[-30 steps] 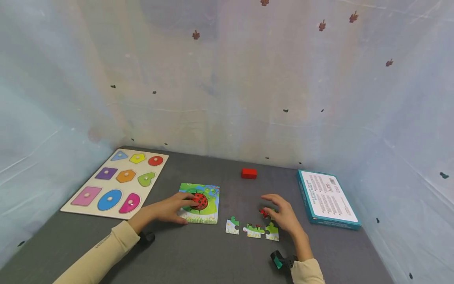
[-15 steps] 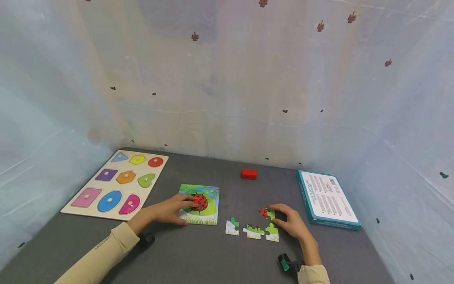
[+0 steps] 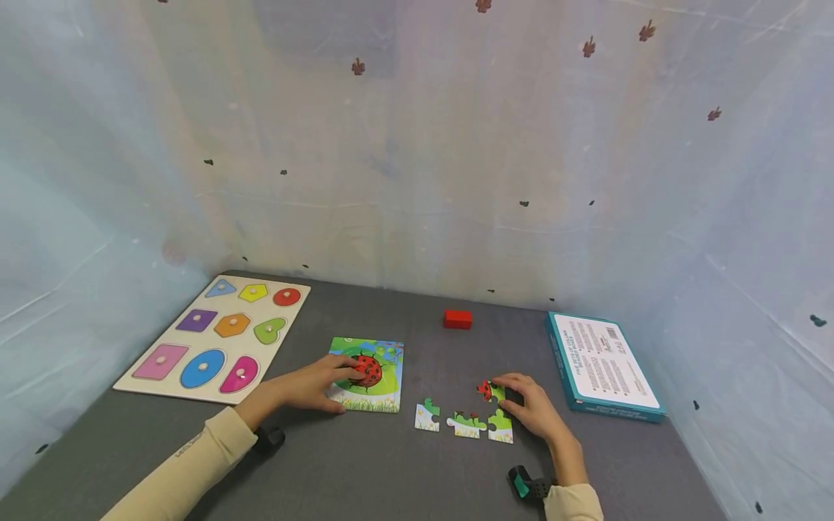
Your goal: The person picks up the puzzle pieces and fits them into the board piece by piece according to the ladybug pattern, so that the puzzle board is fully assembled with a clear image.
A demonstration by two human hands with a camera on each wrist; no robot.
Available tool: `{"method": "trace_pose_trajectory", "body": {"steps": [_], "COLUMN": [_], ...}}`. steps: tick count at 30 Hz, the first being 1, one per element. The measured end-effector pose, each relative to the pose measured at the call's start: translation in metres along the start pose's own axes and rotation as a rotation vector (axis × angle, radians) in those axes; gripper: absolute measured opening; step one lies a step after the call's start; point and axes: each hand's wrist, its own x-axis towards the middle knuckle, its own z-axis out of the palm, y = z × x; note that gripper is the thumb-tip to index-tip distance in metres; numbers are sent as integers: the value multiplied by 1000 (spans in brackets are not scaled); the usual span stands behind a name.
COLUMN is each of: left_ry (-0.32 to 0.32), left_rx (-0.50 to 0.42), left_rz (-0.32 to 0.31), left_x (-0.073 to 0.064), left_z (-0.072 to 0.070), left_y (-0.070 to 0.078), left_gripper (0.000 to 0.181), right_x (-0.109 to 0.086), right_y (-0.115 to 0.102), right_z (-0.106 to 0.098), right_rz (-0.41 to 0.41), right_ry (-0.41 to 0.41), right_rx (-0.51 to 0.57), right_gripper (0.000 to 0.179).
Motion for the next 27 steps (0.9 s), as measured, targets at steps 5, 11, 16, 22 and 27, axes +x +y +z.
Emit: {"method": "trace_pose_trajectory", "body": {"steps": [5,11,16,22,27], "left_ry": [1,4,6,13,22], "left_rx": [1,-6,7,5,15], "left_rz": [-9,3,15,19,29], "left_x": [-1,-1,0,0,0], "left_z": [-1,-2,-2,-4,-4], "left_y": [1,2,2,2,4], "left_gripper": [58,58,58,57,57], "right_x": [4,20,41,65,82], "right_y": [-4,-15,-31,-52,-67], "right_z": [1,4,10,19,28], "right_rz": [-14,-45,-93,-140,-202], "right_ry": [21,59,61,33,15], "right_rx": [-3,15,50,105,163], "right_gripper": [38,38,39,39,40]}}
